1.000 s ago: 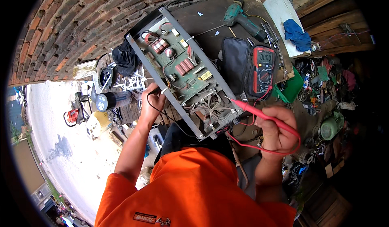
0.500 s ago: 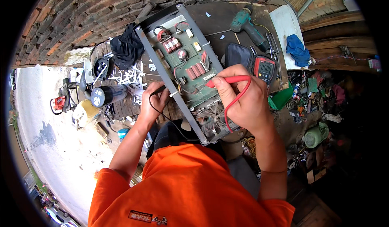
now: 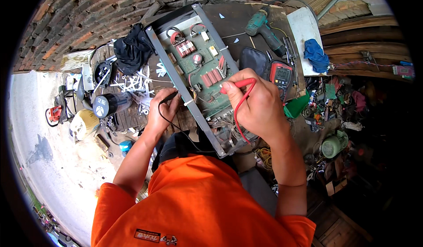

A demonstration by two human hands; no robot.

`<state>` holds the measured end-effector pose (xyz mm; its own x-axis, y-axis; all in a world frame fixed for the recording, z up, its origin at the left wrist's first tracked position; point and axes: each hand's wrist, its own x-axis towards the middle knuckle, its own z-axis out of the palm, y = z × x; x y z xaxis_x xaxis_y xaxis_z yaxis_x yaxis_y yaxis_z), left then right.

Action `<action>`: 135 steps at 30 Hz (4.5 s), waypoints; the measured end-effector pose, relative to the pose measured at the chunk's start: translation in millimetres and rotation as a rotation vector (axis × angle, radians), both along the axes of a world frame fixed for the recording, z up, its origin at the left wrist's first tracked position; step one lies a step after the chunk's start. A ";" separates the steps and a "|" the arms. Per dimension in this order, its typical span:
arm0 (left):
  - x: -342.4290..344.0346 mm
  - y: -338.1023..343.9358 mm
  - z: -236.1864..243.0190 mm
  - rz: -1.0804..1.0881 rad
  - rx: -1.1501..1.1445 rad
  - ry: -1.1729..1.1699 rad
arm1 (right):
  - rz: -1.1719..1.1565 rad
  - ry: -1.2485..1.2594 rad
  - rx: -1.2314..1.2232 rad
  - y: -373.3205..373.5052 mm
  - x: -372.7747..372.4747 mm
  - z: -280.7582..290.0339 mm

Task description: The person uses a multimeter to test various points on an open electronic device, likely a power supply unit. They repeatedly touch the multimeter probes to different wires and components on the circuit board while observing the readings on the multimeter display.

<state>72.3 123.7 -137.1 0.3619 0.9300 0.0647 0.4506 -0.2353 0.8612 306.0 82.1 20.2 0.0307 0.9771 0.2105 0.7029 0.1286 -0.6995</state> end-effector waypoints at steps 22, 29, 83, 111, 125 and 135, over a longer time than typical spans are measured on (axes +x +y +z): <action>-5.4 1.3 -7.7 -0.023 -0.017 0.032 | 0.149 -0.068 -0.028 -2.8 -2.7 5.6; -6.7 3.4 -8.5 -0.039 0.018 0.041 | 0.180 -0.108 -0.118 -7.1 3.3 9.4; -1.3 -0.2 3.5 0.000 -0.015 -0.053 | 0.018 0.019 -0.069 -12.2 -5.6 11.2; -4.7 0.2 -6.5 -0.008 0.001 -0.035 | 0.237 -0.058 -0.002 -4.4 -7.0 9.0; -3.8 1.3 -3.9 -0.017 0.033 -0.003 | 0.229 -0.185 0.001 -8.8 -7.1 5.1; -4.2 1.6 -7.3 -0.016 0.016 -0.017 | 0.197 -0.132 0.043 -6.4 -8.3 -0.2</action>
<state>68.0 125.2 -144.4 0.3755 0.9228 0.0857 0.4317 -0.2560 0.8649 297.8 75.8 20.0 -0.1898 0.9517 0.2414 0.7462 0.2996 -0.5945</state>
